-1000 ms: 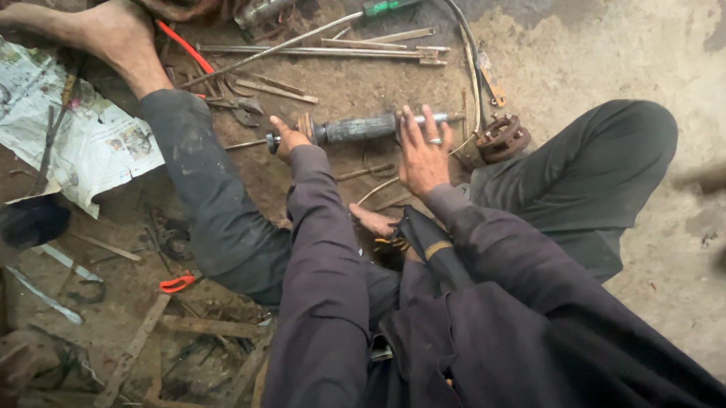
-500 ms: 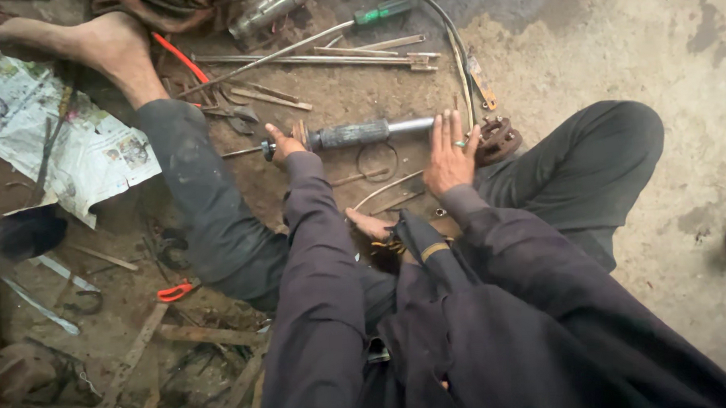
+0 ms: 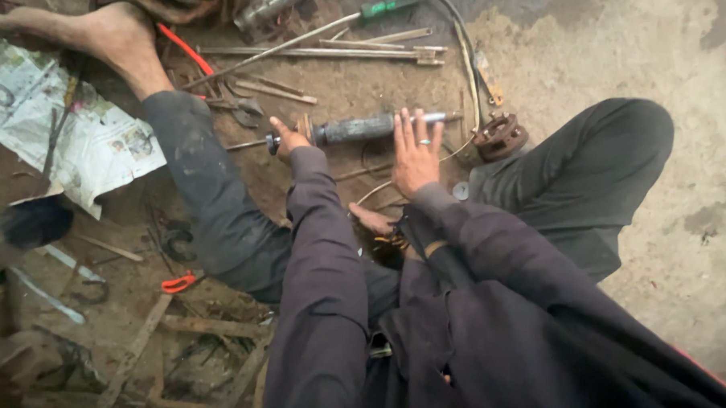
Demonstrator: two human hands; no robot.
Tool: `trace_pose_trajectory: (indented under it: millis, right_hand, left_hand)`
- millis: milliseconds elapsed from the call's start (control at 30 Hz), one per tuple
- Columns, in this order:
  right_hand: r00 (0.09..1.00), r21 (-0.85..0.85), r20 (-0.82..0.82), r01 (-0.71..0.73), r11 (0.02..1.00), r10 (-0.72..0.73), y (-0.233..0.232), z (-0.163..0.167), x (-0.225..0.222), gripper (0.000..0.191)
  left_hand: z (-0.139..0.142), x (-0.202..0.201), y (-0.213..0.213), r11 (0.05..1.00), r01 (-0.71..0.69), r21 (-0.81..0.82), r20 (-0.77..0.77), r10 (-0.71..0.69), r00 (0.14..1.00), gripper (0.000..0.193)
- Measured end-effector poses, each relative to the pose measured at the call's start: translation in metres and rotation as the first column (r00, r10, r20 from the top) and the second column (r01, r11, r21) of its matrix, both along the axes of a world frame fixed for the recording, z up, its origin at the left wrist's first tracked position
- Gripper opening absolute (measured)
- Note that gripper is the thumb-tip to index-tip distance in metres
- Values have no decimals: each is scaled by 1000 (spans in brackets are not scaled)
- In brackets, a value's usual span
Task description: The person sits on the floor and assembles a cylindrical mechanical component by hand. They repeatedly slide a dark sleeve over a metal rod, adjust its position, and rotate the assembly to check the fit.
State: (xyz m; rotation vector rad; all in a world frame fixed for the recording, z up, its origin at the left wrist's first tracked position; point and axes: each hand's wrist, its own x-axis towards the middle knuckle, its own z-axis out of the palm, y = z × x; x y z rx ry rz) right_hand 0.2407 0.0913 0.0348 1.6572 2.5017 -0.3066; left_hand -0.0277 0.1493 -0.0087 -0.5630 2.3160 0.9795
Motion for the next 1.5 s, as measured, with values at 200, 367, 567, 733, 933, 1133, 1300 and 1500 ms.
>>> trace_pose_trajectory:
  millis: [200,367,567,733,933,1133,1300,1500]
  right_hand:
    - [976,-103,-67,202,974,-209,4,6,8,97]
    - [988,-89,-103,104,991,-113,-1,6,1,95]
    - [964,-119,39,265,957,-263,4,13,8,98]
    - [993,-42,-75,89,995,-92,-10,3,-23,94]
    - [963,-114,-217,140,984,-162,-32,-17,-39,94]
    - [983,-4,-178,-37,999,36,-5,-8,-31,93]
    - [973,-152,-99,191,970,-207,4,-3,-6,102]
    - [976,-87,-216,-28,996,8,7,-4,-5,102]
  left_hand:
    - [-5,2,-8,995,-93,46,22,92,995,98]
    - [-10,11,-34,803,-238,547,79,234,969,90]
    - [-5,9,-39,888,-261,379,84,248,965,71]
    - [-9,3,-51,765,-361,533,202,300,932,53]
    - [-17,-1,-83,569,-527,631,398,346,850,32]
    - [-19,-9,-109,461,-584,669,433,397,809,29]
    - [-21,-5,-105,501,-503,704,395,313,864,44]
    - [-24,-15,-110,567,-484,667,444,219,869,41]
